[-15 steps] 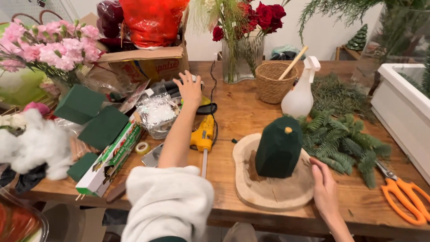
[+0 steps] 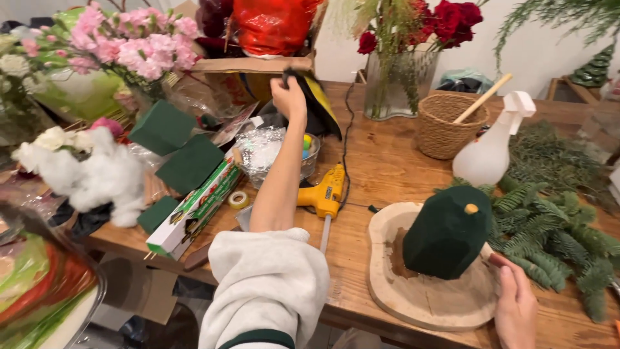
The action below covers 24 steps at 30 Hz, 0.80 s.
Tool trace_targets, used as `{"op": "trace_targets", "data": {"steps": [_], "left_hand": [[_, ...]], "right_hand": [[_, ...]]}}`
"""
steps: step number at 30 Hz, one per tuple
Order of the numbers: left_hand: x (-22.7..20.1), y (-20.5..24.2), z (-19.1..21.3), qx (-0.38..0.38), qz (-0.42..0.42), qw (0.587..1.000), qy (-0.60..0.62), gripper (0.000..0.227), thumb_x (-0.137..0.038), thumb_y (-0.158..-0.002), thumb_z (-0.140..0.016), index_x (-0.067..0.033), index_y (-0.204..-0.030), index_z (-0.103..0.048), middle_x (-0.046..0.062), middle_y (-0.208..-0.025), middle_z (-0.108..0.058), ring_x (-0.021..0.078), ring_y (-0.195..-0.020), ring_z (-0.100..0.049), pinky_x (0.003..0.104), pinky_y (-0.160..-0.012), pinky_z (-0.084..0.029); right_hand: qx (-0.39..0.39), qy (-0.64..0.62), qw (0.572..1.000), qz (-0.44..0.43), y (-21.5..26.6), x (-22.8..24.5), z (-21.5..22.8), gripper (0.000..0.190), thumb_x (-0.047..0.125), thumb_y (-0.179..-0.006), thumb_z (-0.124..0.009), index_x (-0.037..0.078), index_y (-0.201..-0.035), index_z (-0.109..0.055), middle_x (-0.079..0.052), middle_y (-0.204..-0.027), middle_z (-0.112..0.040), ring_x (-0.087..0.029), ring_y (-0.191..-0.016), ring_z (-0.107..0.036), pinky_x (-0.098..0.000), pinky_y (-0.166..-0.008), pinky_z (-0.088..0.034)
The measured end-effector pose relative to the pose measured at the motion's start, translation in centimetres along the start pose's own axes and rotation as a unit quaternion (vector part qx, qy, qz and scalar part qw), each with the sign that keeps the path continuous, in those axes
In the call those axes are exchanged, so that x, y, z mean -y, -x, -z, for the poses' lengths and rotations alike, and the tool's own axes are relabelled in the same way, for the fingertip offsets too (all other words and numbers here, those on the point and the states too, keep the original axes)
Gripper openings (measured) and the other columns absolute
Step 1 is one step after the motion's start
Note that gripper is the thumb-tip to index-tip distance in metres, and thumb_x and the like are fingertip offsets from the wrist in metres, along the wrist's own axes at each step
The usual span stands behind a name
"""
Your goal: The person cuts artificial pine branches with orange-handled shears and places them into a white rectangular container. They then insert a wooden stick into a wooden base, place a green floral foam block onto the stick, and secure it with white cotton-like material.
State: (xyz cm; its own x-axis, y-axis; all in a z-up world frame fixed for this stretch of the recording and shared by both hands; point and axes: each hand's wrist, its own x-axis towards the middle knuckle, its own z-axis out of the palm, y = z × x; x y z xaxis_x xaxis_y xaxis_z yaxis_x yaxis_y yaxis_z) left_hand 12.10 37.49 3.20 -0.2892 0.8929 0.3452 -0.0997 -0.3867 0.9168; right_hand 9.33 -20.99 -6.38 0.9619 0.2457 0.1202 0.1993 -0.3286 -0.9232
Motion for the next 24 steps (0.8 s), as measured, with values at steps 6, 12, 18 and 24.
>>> {"op": "trace_targets", "data": {"steps": [6, 12, 18, 24], "left_hand": [[-10.0, 1.0, 4.4, 0.058, -0.044, 0.986, 0.149, 0.013, -0.019, -0.090, -0.054, -0.0136, -0.082, -0.045, 0.003, -0.078, -0.059, 0.0187, -0.070, -0.052, 0.036, -0.065, -0.043], [-3.0, 0.1, 3.0, 0.166, -0.225, 0.957, -0.080, 0.009, -0.016, -0.081, -0.055, -0.0086, -0.084, -0.051, 0.013, -0.093, -0.051, 0.0349, -0.083, -0.057, 0.048, -0.075, -0.046], [-6.5, 3.9, 7.0, 0.613, -0.135, 0.575, -0.525, 0.031, -0.018, -0.083, -0.064, -0.0073, -0.112, -0.071, 0.015, -0.117, -0.067, 0.0332, -0.102, -0.065, 0.044, -0.081, -0.054], [-8.3, 4.0, 13.2, 0.543, -0.328, 0.715, -0.295, 0.040, -0.023, -0.074, -0.061, -0.0193, -0.112, -0.071, 0.013, -0.111, -0.070, 0.0374, -0.102, -0.064, 0.050, -0.083, -0.049]], "right_hand": [[0.012, -0.017, 0.997, 0.076, 0.0, -0.9, 0.1, 0.040, 0.023, -0.110, -0.036, -0.001, -0.128, -0.063, -0.015, -0.130, -0.063, -0.026, -0.125, -0.055, -0.0388, -0.106, -0.038], [-0.065, -0.047, 0.978, 0.195, -0.3, -1.7, 0.3, 0.033, 0.016, -0.112, -0.038, -0.004, -0.126, -0.061, -0.018, -0.126, -0.062, -0.027, -0.119, -0.056, -0.0391, -0.102, -0.041], [-0.120, -0.070, 0.927, 0.348, -4.9, 2.7, 1.8, 0.014, -0.006, -0.120, -0.045, -0.011, -0.121, -0.058, -0.023, -0.108, -0.065, -0.031, -0.101, -0.065, -0.0429, -0.103, -0.051], [-0.090, -0.128, 0.897, 0.414, -4.2, 19.1, -2.5, 0.006, -0.008, -0.126, -0.052, -0.011, -0.129, -0.057, -0.023, -0.101, -0.063, -0.029, -0.091, -0.068, -0.0329, -0.083, -0.050]]}}
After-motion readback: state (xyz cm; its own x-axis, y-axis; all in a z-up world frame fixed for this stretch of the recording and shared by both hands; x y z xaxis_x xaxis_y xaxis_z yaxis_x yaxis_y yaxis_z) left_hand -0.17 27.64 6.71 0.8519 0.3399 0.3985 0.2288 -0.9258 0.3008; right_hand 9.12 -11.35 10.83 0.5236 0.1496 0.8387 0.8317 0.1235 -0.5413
